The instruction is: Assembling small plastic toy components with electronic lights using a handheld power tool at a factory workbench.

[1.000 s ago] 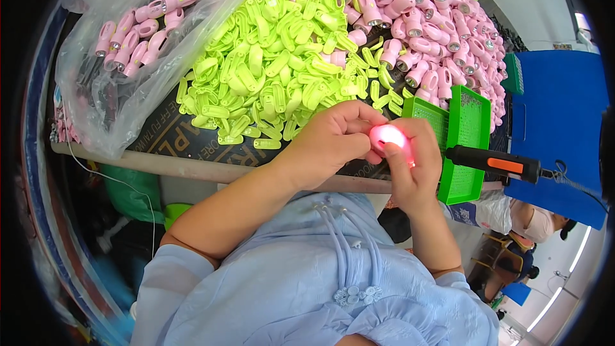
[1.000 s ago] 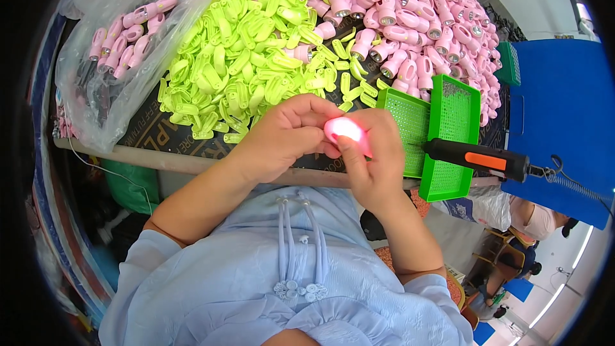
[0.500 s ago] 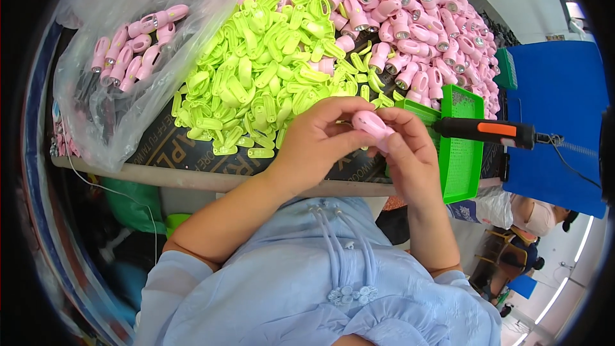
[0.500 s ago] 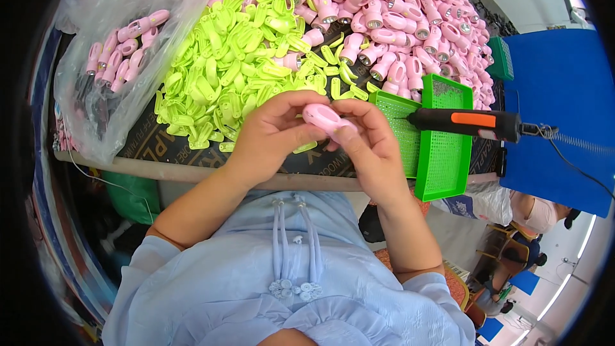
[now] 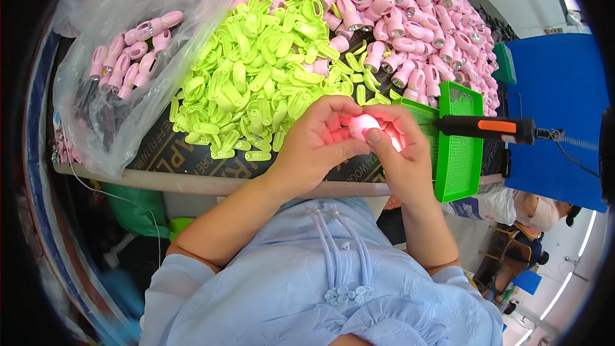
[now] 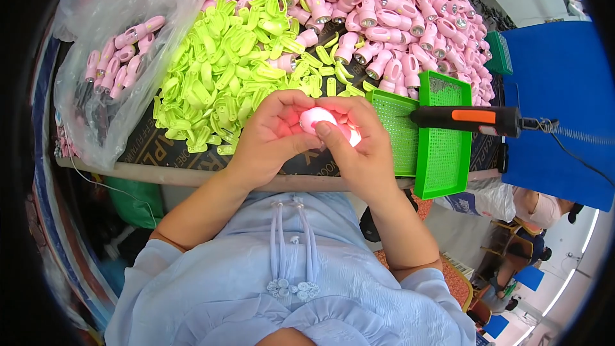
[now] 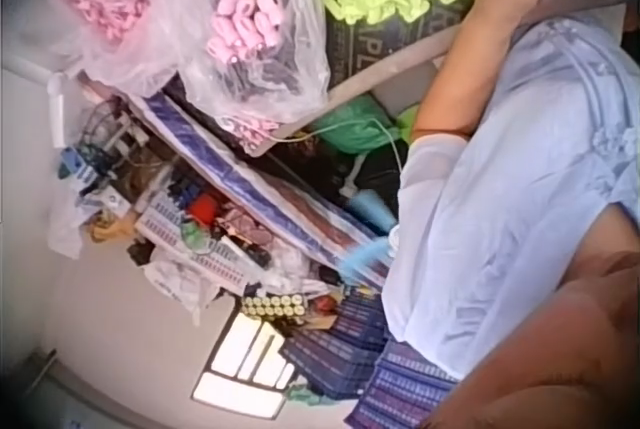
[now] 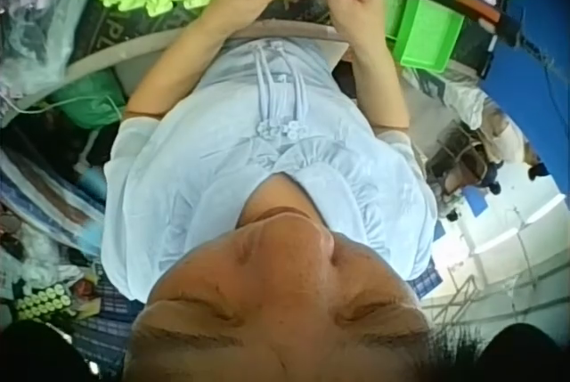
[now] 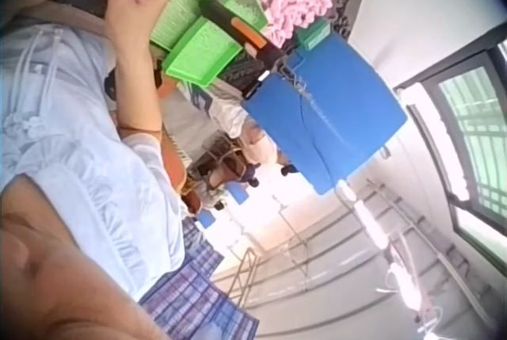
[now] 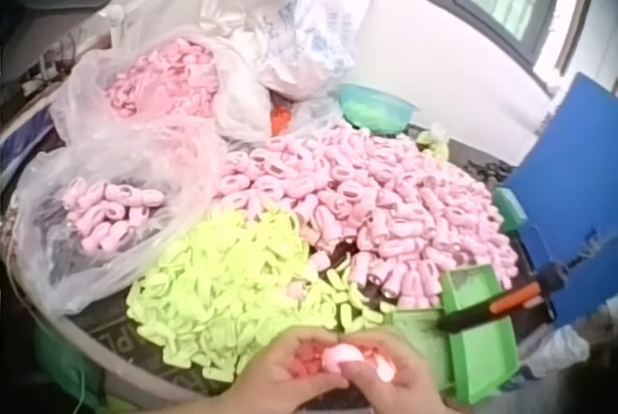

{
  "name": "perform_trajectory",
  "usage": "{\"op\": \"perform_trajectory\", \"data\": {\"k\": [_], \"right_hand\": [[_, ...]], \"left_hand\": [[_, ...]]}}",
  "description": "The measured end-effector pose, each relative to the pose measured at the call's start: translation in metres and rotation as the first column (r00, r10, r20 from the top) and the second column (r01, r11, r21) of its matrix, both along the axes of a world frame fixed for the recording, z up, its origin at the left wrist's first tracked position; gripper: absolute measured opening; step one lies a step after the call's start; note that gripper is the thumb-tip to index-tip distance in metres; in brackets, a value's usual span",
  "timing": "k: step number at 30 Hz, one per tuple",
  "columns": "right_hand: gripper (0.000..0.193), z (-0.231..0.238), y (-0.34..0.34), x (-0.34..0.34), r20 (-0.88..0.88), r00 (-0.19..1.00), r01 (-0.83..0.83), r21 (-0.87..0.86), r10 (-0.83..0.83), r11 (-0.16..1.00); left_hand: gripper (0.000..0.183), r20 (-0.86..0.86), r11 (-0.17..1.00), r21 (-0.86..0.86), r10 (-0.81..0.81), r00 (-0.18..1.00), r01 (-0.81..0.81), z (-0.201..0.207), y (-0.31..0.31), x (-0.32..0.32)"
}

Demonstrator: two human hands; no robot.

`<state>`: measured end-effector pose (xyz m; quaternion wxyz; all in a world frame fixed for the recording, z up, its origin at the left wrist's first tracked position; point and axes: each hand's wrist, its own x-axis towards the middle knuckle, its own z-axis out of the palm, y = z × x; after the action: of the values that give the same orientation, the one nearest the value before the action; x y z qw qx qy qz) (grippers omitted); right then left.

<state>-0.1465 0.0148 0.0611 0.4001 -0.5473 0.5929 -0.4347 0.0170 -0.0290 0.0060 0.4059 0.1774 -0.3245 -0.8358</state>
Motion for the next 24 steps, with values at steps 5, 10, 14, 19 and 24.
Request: {"op": "perform_trajectory", "data": {"k": [5, 10, 14, 19, 24], "right_hand": [[0.026, -0.003, 0.000, 0.003, -0.052, 0.998, -0.038, -0.004, 0.038, 0.999], [0.020, 0.003, -0.005, 0.007, -0.063, 0.995, -0.084, -0.014, 0.083, 0.996], [0.019, -0.006, -0.004, 0.006, -0.038, 0.997, -0.068, 0.041, 0.069, 0.997], [0.013, -0.014, -0.004, 0.011, -0.231, 0.973, -0.044, -0.122, 0.014, 0.992], [0.012, -0.017, -0.004, 0.016, -0.273, 0.961, -0.016, -0.195, -0.039, 0.981]], "left_hand": [[0.039, -0.017, 0.995, -0.065, 0.075, 0.997, -0.076, -0.004, 0.000, -0.001], [0.036, 0.069, 0.956, -0.282, 0.099, 0.993, -0.076, -0.011, -0.005, 0.002], [0.034, 0.042, 0.980, -0.190, 0.059, 0.997, -0.050, -0.012, -0.001, -0.001], [0.035, -0.009, 0.944, -0.286, 0.172, 0.985, -0.168, -0.025, 0.006, -0.010], [0.037, -0.016, 0.951, -0.247, 0.189, 0.982, -0.187, -0.029, 0.011, -0.015]]}}
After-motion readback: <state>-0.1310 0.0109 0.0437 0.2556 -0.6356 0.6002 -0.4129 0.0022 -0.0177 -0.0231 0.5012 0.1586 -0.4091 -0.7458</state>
